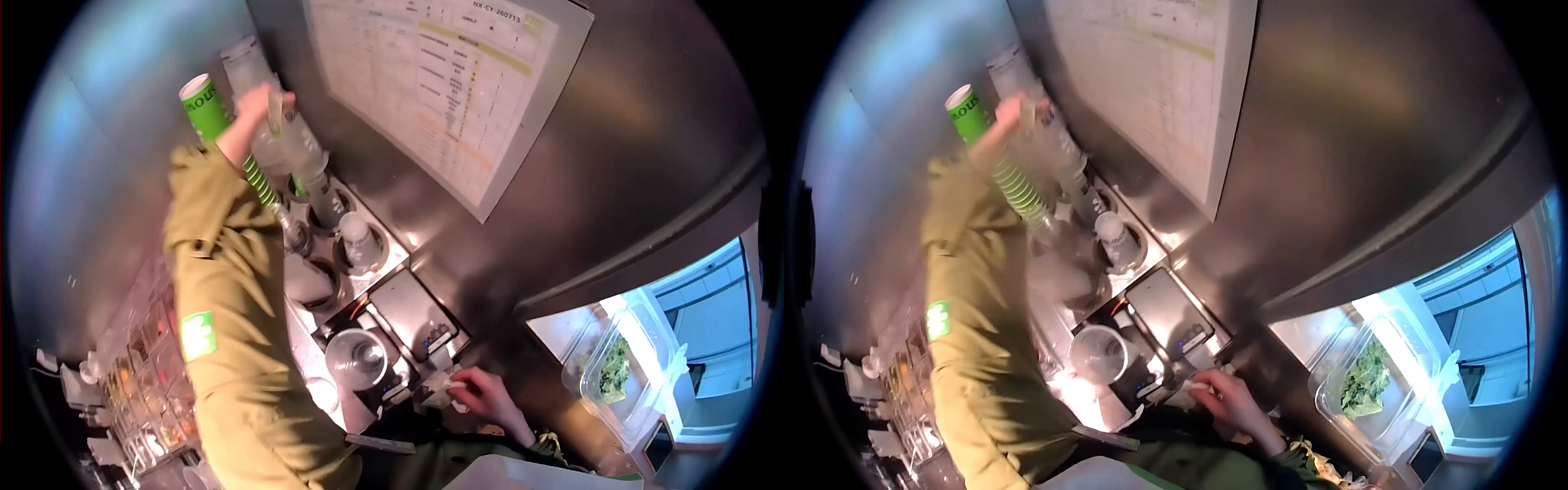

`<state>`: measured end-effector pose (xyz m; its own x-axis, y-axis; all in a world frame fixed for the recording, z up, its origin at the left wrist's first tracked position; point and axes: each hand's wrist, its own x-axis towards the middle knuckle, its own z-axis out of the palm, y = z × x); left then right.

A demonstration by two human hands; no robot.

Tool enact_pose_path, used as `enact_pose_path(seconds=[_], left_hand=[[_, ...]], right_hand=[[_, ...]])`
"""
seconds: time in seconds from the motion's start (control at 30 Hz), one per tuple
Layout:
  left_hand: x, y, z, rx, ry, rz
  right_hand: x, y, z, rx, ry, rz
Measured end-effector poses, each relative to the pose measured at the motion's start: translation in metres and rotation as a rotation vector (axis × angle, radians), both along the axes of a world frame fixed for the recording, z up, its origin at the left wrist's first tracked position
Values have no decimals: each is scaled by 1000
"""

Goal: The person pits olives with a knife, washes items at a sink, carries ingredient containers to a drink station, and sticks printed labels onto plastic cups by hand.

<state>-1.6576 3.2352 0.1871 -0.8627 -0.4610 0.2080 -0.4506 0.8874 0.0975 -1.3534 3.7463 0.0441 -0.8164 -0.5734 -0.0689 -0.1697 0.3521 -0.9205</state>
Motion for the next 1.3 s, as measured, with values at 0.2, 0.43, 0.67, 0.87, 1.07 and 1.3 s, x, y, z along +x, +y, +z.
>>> enact_pose_path(seconds=[0.2,0.43,0.67,0.87,1.07,1.3], left_hand=[[124,-41,104,177,144,-631],[347,157,134,1346,551,-104],[468,240,107,1449,650,-218],[521,285,87,1637,661,-215],[520,307,30,2237,494,-375],[516,350,-71,2436,-4,13]], right_hand=[[3,-12,33,-239,96,59],[-2,-84,121,-1045,-24,48],[4,-131,178,-1264,196,26],[42,-107,190,-941,367,-172],[36,-87,139,-1048,104,-18],[-10,-40,34,-967,262,14]])
